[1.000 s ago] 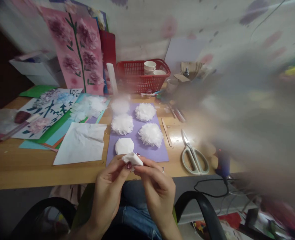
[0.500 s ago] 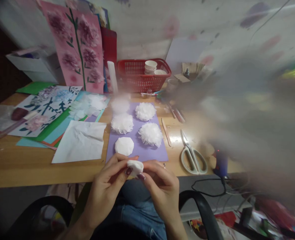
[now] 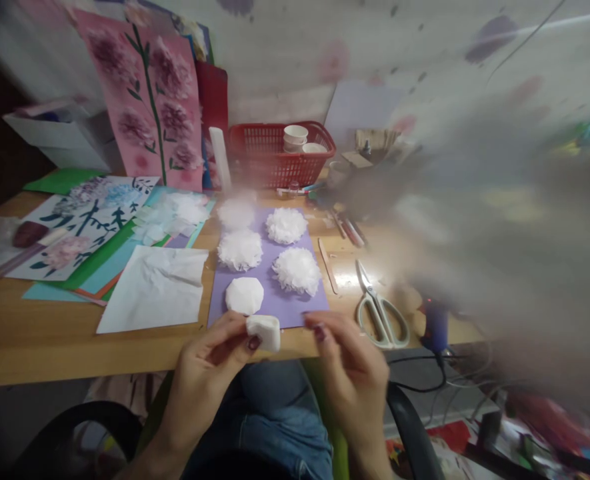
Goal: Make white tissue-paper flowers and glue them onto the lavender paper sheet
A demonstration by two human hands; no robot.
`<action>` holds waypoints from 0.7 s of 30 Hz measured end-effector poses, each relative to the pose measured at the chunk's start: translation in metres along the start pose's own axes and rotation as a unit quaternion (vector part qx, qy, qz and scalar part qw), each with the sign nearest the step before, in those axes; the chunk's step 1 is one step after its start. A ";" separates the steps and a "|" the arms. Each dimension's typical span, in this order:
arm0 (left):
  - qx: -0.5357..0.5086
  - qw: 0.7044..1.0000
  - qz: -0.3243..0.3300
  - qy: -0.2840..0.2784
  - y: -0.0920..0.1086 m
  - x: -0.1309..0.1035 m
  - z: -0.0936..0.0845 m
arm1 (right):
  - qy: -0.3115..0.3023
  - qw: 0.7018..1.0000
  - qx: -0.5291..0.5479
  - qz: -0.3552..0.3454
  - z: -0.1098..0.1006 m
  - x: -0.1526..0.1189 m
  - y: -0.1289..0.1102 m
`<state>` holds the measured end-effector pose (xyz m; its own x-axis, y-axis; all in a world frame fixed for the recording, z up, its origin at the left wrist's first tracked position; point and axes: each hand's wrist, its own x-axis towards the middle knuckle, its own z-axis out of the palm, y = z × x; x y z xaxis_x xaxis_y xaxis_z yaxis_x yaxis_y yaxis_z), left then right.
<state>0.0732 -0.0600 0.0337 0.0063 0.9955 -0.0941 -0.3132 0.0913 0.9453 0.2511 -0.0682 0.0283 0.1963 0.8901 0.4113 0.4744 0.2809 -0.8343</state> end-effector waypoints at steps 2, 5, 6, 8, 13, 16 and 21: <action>-0.101 0.993 -0.046 0.027 -0.003 0.005 -0.001 | 0.071 0.985 -0.157 -0.003 -0.017 0.007 0.015; -0.242 0.959 -0.133 0.066 -0.003 0.011 -0.003 | 0.033 0.935 -0.353 0.026 -0.037 0.018 0.041; -0.277 0.944 -0.160 0.081 -0.001 0.012 -0.003 | 0.014 0.921 -0.389 0.037 -0.041 0.020 0.048; -0.326 0.916 -0.205 0.114 0.006 0.015 -0.004 | -0.017 0.897 -0.439 0.046 -0.045 0.025 0.060; -0.366 0.876 -0.263 0.173 0.027 0.019 -0.006 | -0.046 0.842 -0.537 -0.016 -0.043 0.033 0.068; -0.403 0.865 -0.267 0.137 0.034 0.020 -0.011 | -0.037 0.828 -0.559 -0.021 -0.044 0.038 0.067; -0.460 0.848 -0.260 0.043 0.032 0.021 -0.018 | -0.017 0.872 -0.489 0.031 -0.047 0.044 0.064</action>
<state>0.0456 -0.0361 0.0566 0.3129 0.8175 -0.4836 -0.8980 0.4204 0.1296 0.3305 -0.0278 0.0102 0.2304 0.9076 0.3508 0.9715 -0.1938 -0.1367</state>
